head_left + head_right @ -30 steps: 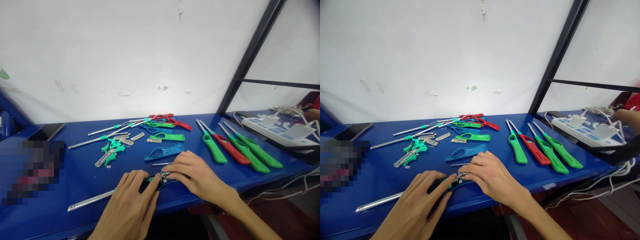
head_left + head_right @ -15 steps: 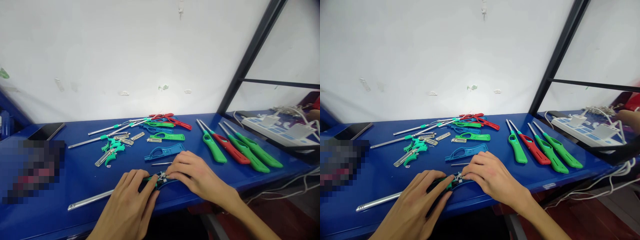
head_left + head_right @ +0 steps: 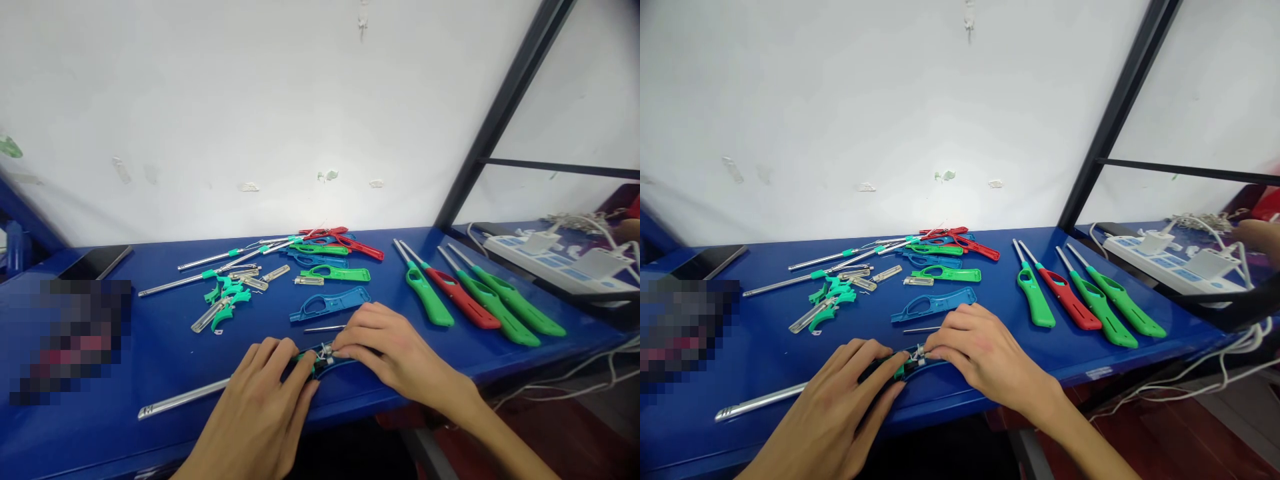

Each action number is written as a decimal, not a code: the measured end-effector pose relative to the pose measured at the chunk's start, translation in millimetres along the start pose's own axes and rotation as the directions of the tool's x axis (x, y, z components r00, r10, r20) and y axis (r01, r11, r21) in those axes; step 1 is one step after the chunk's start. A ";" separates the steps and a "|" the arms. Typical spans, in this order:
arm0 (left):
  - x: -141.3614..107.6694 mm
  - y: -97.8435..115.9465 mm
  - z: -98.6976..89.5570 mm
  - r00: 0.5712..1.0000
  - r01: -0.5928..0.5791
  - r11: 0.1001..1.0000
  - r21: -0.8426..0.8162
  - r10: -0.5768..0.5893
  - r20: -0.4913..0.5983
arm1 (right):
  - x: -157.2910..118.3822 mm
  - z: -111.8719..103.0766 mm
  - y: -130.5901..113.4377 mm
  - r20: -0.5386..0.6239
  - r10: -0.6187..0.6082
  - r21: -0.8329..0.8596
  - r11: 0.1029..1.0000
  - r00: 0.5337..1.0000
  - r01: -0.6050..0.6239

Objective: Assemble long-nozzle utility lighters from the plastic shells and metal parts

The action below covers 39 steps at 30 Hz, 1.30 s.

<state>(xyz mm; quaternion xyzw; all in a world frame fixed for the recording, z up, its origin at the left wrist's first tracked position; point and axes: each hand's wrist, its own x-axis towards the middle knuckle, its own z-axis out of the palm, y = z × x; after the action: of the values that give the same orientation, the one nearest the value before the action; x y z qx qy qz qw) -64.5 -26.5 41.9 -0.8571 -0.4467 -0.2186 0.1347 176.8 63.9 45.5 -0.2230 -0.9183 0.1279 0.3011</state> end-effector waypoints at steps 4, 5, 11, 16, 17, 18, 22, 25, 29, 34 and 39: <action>-0.1 1.5 0.2 1.000 0.009 1.000 0.004 -0.009 -0.006 | 0.4 0.8 0.8 -0.008 -0.004 -0.006 1.000 1.000 0.004; 0.0 2.1 0.2 1.000 0.018 1.000 -0.007 -0.018 -0.011 | 0.6 1.0 0.9 -0.011 -0.005 -0.007 1.000 1.000 0.005; 1.0 3.1 0.0 0.999 0.045 0.998 -0.037 -0.045 -0.005 | 1.4 0.0 -1.2 -0.006 -0.005 -0.001 1.000 1.000 0.005; 0.9 3.1 0.0 1.000 0.031 0.999 -0.034 -0.031 0.000 | 1.1 -1.0 -5.3 -0.009 0.009 0.002 1.000 1.000 -0.009; 0.9 3.1 -0.1 0.999 0.033 0.999 -0.035 -0.033 -0.001 | 0.8 -0.9 -5.6 -0.012 0.012 -0.001 1.000 1.000 -0.012; 1.0 3.1 -0.2 0.999 0.036 0.999 -0.038 -0.036 0.001 | 0.5 -0.7 -5.7 -0.015 0.012 -0.006 1.000 1.000 -0.012; 1.2 2.7 -0.4 0.999 0.037 0.998 -0.053 -0.036 0.006 | -0.9 0.3 -4.2 -0.023 0.007 -0.021 1.000 1.000 -0.007; 0.8 2.6 0.1 0.999 0.039 0.997 -0.059 -0.039 -0.002 | -0.7 0.1 -3.8 -0.012 0.008 -0.016 1.000 1.000 -0.008; 0.3 2.9 1.1 0.999 0.043 0.998 -0.056 -0.043 -0.006 | 0.3 -1.4 -6.1 0.000 0.019 -0.014 1.000 1.000 -0.019; -0.2 2.5 1.4 0.999 0.033 0.998 -0.050 -0.034 -0.012 | 0.8 -2.0 -8.8 -0.011 0.028 -0.018 0.999 1.000 -0.028; -2.1 2.0 0.9 0.999 0.040 0.998 -0.054 -0.041 -0.022 | -0.2 -0.2 -8.7 -0.055 0.014 -0.045 0.999 0.998 -0.016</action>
<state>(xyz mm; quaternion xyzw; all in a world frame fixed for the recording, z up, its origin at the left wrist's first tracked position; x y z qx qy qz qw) -63.7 -28.7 40.0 -0.8486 -0.4564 -0.2430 0.1123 174.1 56.2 48.8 -0.2400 -0.9108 0.1029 0.3198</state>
